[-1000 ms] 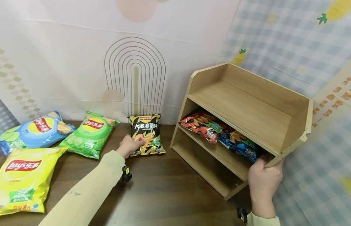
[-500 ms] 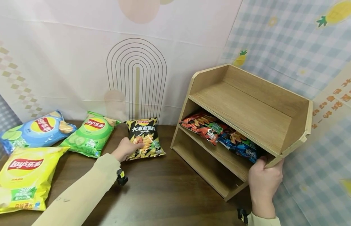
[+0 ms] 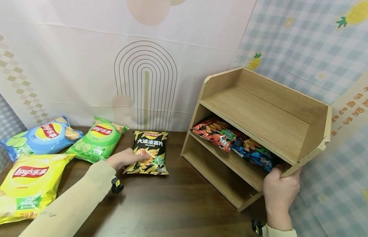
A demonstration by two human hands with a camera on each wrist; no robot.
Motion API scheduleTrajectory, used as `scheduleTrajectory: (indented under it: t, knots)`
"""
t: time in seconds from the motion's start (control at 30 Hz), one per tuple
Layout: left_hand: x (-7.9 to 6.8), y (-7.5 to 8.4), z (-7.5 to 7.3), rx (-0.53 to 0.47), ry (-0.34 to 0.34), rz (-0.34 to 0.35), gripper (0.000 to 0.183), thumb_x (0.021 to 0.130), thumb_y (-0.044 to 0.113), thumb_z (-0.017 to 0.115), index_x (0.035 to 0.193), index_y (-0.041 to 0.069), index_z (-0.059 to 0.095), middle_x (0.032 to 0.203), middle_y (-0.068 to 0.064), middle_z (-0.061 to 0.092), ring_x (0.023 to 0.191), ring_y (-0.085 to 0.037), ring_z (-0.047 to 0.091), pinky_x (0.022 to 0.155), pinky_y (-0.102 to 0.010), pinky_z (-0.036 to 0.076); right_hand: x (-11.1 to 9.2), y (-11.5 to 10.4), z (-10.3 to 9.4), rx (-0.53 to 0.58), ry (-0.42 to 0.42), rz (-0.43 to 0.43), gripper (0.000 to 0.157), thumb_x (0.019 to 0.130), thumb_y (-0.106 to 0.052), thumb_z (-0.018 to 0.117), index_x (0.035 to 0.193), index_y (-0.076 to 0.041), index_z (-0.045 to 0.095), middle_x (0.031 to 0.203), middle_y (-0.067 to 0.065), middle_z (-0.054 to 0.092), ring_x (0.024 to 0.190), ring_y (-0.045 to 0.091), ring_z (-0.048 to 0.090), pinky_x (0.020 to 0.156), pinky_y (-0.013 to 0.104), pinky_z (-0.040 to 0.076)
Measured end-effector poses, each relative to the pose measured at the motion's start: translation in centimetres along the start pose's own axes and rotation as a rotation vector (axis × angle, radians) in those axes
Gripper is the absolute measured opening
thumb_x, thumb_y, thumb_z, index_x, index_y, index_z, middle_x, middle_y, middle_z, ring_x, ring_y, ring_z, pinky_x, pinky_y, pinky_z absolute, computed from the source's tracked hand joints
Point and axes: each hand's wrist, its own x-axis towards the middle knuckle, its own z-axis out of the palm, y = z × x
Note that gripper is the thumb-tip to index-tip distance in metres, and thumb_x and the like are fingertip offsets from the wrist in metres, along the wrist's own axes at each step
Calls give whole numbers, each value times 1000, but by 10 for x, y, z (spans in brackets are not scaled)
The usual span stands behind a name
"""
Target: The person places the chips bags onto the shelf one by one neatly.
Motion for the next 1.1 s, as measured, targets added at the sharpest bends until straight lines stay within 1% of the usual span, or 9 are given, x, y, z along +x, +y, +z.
scheduleTrajectory:
  t: [0.13, 0.3, 0.43, 0.5, 0.67, 0.73, 0.87, 1.03, 1.1]
  knots:
    - [1, -1, 5, -54, 37, 0, 115, 83, 60, 66, 144, -19, 11, 150, -40, 11, 137, -49, 21, 108, -53, 29, -2, 0, 0, 3, -6, 4, 45, 89, -16, 46, 131, 1, 50, 113, 37, 56, 103, 59, 47, 86, 60, 31]
    - [4, -7, 9, -150, 88, 12, 117, 81, 54, 72, 148, -14, 4, 153, -35, 6, 140, -46, 14, 110, -53, 25, -3, -2, 0, 9, -10, -1, 44, 89, -15, 45, 129, 3, 50, 114, 37, 55, 104, 59, 47, 86, 61, 31]
    - [5, -9, 8, -196, 107, 46, 117, 79, 54, 74, 149, -11, 6, 154, -32, 9, 141, -44, 16, 110, -53, 25, -2, -3, 0, 6, -9, 4, 44, 89, -15, 45, 129, 3, 50, 114, 37, 55, 105, 60, 47, 87, 61, 30]
    - [4, -10, 8, -232, 109, 67, 115, 79, 51, 76, 149, -11, 10, 153, -31, 16, 138, -44, 24, 109, -52, 29, -2, -3, -1, 4, -10, 11, 44, 89, -16, 45, 129, 3, 50, 115, 37, 55, 106, 59, 46, 87, 61, 30]
    - [1, -13, 7, -311, 60, 76, 114, 78, 48, 77, 149, -10, 10, 152, -30, 20, 135, -42, 31, 106, -52, 32, -1, -3, -1, 11, -11, 0, 44, 90, -15, 45, 130, 2, 50, 114, 37, 55, 104, 59, 47, 86, 62, 30]
    - [-1, -14, 7, -329, 32, 64, 116, 78, 50, 77, 150, -8, 7, 154, -29, 15, 138, -43, 24, 108, -54, 28, -2, -3, -1, 13, -9, -10, 44, 89, -14, 45, 130, 3, 50, 114, 37, 55, 104, 59, 47, 86, 62, 30]
    - [-3, -19, 8, -345, 9, 72, 113, 78, 50, 77, 150, -8, 12, 153, -28, 20, 137, -42, 26, 108, -55, 28, -1, -4, -2, 12, -12, -5, 44, 90, -15, 45, 130, 3, 50, 115, 37, 55, 104, 59, 47, 87, 62, 30]
    - [-5, -21, 11, -373, -35, 131, 92, 79, 45, 78, 143, -4, 35, 139, -23, 46, 127, -37, 44, 104, -51, 36, -1, -4, -2, 10, -20, 12, 45, 90, -15, 45, 131, 2, 49, 115, 38, 55, 105, 59, 47, 87, 62, 30]
    - [-6, -20, 12, -371, -58, 161, 88, 79, 43, 79, 141, -3, 38, 135, -20, 50, 125, -35, 46, 103, -50, 36, -1, -3, -3, 8, -20, 13, 45, 89, -15, 45, 131, 2, 49, 115, 38, 55, 105, 59, 47, 87, 62, 30]
